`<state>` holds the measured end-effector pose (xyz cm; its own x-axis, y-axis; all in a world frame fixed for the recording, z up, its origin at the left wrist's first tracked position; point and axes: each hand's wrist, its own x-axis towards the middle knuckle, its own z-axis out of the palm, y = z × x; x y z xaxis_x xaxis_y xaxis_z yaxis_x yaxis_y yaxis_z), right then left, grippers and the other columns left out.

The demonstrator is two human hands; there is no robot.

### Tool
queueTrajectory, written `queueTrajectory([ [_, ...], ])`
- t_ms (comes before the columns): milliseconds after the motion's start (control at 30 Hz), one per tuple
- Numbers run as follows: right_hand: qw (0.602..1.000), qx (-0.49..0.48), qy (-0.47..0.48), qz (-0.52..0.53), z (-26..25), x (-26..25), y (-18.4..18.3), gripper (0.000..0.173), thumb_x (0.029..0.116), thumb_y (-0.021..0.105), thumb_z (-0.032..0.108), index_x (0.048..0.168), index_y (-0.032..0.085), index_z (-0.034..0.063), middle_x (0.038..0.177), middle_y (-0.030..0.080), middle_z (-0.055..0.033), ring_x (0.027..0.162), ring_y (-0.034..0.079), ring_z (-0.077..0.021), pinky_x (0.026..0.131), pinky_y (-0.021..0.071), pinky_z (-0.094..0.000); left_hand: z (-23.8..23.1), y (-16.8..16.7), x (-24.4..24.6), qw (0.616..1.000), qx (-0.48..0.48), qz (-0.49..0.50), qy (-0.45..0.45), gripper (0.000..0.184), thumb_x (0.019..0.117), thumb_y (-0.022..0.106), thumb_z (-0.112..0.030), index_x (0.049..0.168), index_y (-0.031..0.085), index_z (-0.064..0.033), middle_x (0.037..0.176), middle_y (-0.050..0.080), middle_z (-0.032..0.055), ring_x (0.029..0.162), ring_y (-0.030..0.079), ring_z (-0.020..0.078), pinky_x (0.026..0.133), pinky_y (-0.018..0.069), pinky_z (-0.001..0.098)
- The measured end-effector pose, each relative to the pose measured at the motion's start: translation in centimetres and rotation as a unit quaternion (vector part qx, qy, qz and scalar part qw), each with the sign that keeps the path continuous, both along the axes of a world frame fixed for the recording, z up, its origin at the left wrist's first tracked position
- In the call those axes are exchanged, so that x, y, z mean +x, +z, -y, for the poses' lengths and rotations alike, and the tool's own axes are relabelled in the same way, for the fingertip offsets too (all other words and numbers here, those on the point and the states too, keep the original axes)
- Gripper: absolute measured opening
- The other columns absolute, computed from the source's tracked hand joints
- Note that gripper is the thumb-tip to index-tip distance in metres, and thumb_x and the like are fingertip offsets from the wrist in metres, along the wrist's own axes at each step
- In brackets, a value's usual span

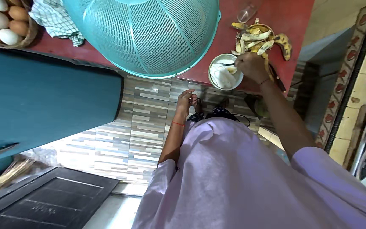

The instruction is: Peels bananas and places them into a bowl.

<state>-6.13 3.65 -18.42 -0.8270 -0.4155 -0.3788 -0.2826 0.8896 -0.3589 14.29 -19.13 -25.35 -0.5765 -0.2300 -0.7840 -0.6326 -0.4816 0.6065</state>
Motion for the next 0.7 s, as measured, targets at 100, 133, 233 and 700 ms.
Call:
queueTrajectory([
  [100, 0.993, -0.054, -0.076, 0.070, -0.8, -1.3, -0.3, 0.024, 0.0989, 0.060, 0.021, 0.106, 0.078, 0.0070, 0.111, 0.073, -0.0207, 0.111, 0.066, -0.0410, 0.094, 0.0475, -0.0662, -0.1, 0.3, -0.4, 1.000, -0.003, 0.000, -0.001, 0.029, 0.1076, 0.039, -0.011, 0.128, 0.057, -0.0014, 0.093, 0.067, 0.0065, 0.077, 0.065, 0.0119, 0.072, 0.0556, 0.0272],
  [133, 0.990, -0.075, -0.097, 0.067, -1.3, -1.3, 0.0, 0.023, 0.0994, 0.061, 0.020, 0.107, 0.078, 0.0061, 0.112, 0.073, -0.0204, 0.111, 0.066, -0.0399, 0.095, 0.0479, -0.0647, -0.1, 0.4, -0.5, 1.000, -0.003, -0.003, 0.001, 0.028, 0.1076, 0.039, -0.011, 0.127, 0.057, -0.0015, 0.093, 0.067, 0.0063, 0.077, 0.065, 0.0116, 0.072, 0.0554, 0.0269],
  [233, 0.984, -0.107, -0.134, 0.039, -3.0, -0.4, 1.4, 0.021, 0.1004, 0.063, 0.018, 0.108, 0.077, 0.0050, 0.111, 0.073, -0.0178, 0.109, 0.068, -0.0332, 0.098, 0.0494, -0.0575, -0.2, 0.3, -0.5, 1.000, 0.003, -0.003, 0.011, 0.027, 0.1075, 0.040, -0.010, 0.126, 0.058, -0.0016, 0.092, 0.067, 0.0066, 0.077, 0.066, 0.0118, 0.072, 0.0561, 0.0270],
  [700, 0.988, 0.069, -0.058, -0.128, -3.7, 5.0, 4.0, 0.027, 0.1031, 0.050, 0.011, 0.112, 0.072, -0.0019, 0.115, 0.069, -0.0258, 0.105, 0.068, -0.0473, 0.081, 0.0527, -0.0663, -0.9, 0.0, -1.0, 1.000, 0.004, -0.001, -0.014, 0.029, 0.1076, 0.038, -0.011, 0.127, 0.057, -0.0017, 0.094, 0.067, 0.0070, 0.078, 0.067, 0.0128, 0.073, 0.0565, 0.0282],
])
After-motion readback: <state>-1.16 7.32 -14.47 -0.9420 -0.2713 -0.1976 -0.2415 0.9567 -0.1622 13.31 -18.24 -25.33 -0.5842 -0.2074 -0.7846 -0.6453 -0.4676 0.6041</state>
